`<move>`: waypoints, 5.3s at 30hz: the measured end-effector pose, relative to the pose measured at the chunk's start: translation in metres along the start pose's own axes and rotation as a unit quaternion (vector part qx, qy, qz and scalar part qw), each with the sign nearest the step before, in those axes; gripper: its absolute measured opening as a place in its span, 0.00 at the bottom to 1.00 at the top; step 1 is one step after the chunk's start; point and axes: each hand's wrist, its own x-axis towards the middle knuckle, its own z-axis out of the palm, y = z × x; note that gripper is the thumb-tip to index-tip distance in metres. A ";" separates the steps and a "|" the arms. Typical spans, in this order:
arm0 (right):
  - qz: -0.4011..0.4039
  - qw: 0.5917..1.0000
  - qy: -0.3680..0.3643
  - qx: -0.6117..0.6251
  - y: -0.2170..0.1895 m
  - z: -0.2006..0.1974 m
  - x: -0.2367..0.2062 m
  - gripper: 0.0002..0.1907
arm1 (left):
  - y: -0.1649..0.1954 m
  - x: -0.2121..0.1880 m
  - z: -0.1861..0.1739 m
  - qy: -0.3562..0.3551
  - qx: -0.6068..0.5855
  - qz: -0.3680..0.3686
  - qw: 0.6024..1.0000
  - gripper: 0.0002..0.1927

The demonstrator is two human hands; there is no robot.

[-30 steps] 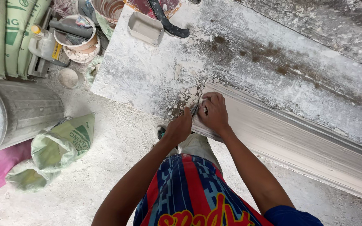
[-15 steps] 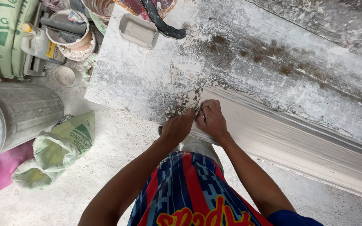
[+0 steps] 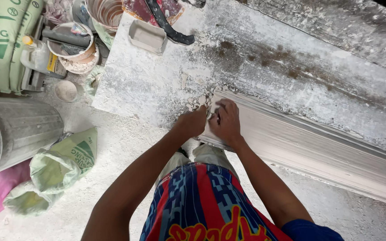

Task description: The person smooths a long white molding piece on a workbench using a utility knife and their hands. They repeatedly scrape and rub the surface and edges to remove imperfections, repositioning the molding as needed.

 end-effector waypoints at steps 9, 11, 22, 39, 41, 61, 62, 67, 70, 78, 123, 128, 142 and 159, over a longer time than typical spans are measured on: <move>0.078 0.980 -0.110 -0.143 0.024 0.011 -0.013 0.35 | 0.008 -0.049 -0.003 0.079 0.052 0.039 0.995 0.15; 0.093 0.975 -0.128 -0.158 0.025 0.015 -0.015 0.36 | 0.009 -0.045 -0.011 0.088 0.090 0.076 0.989 0.17; 0.098 0.972 -0.152 -0.147 0.023 0.017 -0.014 0.35 | 0.038 -0.003 -0.040 -0.088 -0.002 -0.043 0.995 0.19; 0.082 0.975 -0.143 -0.151 0.026 0.018 -0.014 0.34 | 0.037 -0.005 -0.027 -0.039 0.013 -0.059 0.997 0.20; 0.076 0.973 -0.148 -0.162 0.027 0.019 -0.014 0.34 | 0.037 0.006 -0.023 -0.051 -0.014 -0.068 0.996 0.19; 0.101 0.966 -0.185 -0.152 0.031 0.019 -0.009 0.39 | 0.057 0.032 -0.014 -0.036 0.124 -0.096 0.987 0.29; 0.101 0.965 -0.188 -0.152 0.031 0.020 -0.009 0.40 | 0.058 0.039 -0.014 -0.040 0.128 -0.104 0.985 0.34; 0.083 0.973 -0.155 -0.149 0.030 0.019 -0.009 0.37 | 0.040 0.071 -0.029 -0.077 0.110 -0.110 0.985 0.18; 0.078 0.979 -0.132 -0.136 0.027 0.017 -0.009 0.35 | 0.029 0.069 -0.041 -0.047 0.135 -0.073 0.987 0.13; 0.066 0.981 -0.128 -0.127 0.036 0.022 -0.014 0.38 | 0.068 0.054 -0.029 -0.045 0.189 -0.129 0.972 0.26; 0.008 0.889 -0.457 -0.021 0.141 -0.133 0.058 0.29 | 0.133 0.072 0.075 0.251 0.303 -0.073 0.916 0.20; 0.020 0.884 -0.467 -0.017 0.134 -0.136 0.062 0.28 | 0.127 0.068 0.074 0.231 0.219 -0.078 0.945 0.14; 0.165 0.870 -0.464 0.023 0.101 -0.109 0.047 0.33 | 0.127 0.025 0.044 0.415 0.166 -0.054 0.893 0.16; 0.550 0.810 -0.125 -0.161 0.179 -0.199 -0.230 0.60 | 0.068 0.066 -0.025 0.018 0.325 0.321 0.889 0.20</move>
